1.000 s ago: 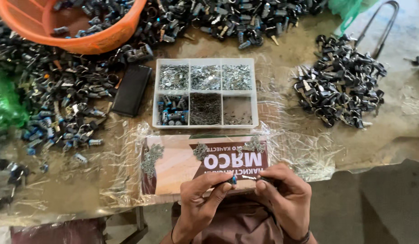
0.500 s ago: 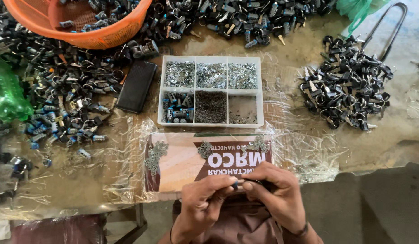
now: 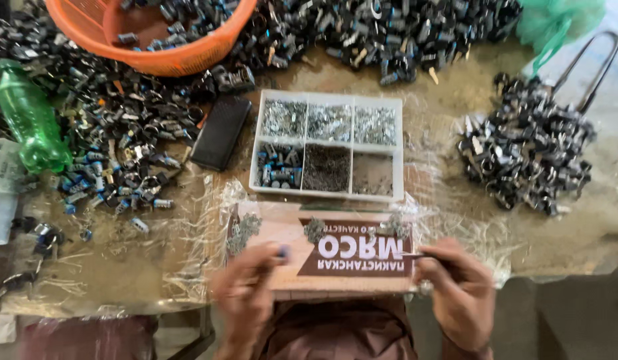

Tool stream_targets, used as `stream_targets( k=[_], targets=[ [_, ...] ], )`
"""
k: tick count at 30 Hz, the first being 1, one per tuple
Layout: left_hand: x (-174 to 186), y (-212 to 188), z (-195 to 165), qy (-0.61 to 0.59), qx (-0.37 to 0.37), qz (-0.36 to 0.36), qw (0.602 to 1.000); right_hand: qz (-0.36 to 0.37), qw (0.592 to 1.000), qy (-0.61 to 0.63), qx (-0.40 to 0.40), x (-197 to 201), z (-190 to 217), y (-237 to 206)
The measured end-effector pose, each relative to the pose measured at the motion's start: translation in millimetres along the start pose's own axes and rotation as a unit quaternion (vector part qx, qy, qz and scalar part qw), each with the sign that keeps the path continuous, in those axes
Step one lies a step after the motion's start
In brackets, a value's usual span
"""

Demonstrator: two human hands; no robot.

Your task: The person sits at a workbench covered with piles of small metal components and sorts them one at a time, placing each into the matching compartment of a white plastic organizer tray. They pick parts from a pile, turn them in their hands, and drop them into the correct section, occasionally reaching into the tray to reposition items.

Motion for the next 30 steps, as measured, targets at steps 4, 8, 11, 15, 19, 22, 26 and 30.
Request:
stream_targets(
  k=[4,8,11,15,19,22,26,30],
  targets=[
    [-0.3,6.4,7.3,-0.019,-0.035,0.043,0.998,0.009,1.000,-0.012,-0.025,3.2,-8.6,4.4],
    [-16.2,-2.3,5.4,0.002,-0.015,0.099,0.995,0.027,0.998,-0.018,-0.061,-14.5,-25.0,-1.1],
    [-22.1,-4.8,-1.7,-0.034,-0.005,0.094,0.995,0.039,0.996,0.036,-0.068,-25.0,-27.2,-1.2],
    [-26.7,-7.0,-8.7,-0.044,0.017,0.082,0.996,0.067,0.996,0.020,-0.056,-39.2,-20.0,-3.2],
    [-29.7,-16.2,-14.9,0.036,-0.056,0.073,0.995,0.070,0.994,-0.029,-0.084,-54.5,-16.1,-14.1],
    [-30.3,-24.7,-18.0,0.045,-0.054,0.080,0.994,0.059,0.993,-0.039,-0.098,-61.0,-14.5,-25.6],
    [-32.3,-25.2,-20.7,0.038,-0.044,0.098,0.994,0.056,0.994,-0.043,-0.086,-63.8,-12.5,-29.2],
    [-34.0,-19.4,-23.1,0.029,-0.056,0.119,0.991,0.056,0.995,-0.041,-0.073,-62.8,-8.9,-27.4]
  ],
)
Point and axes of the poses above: each hand's wrist, its own y-axis towards the middle knuckle, its own x-axis out of the back of the hand, z = x × y, the point moved 2 cm from there along y, towards the middle knuckle, and after that the axes turned 3 degrees about y, right-handed, at the moved point
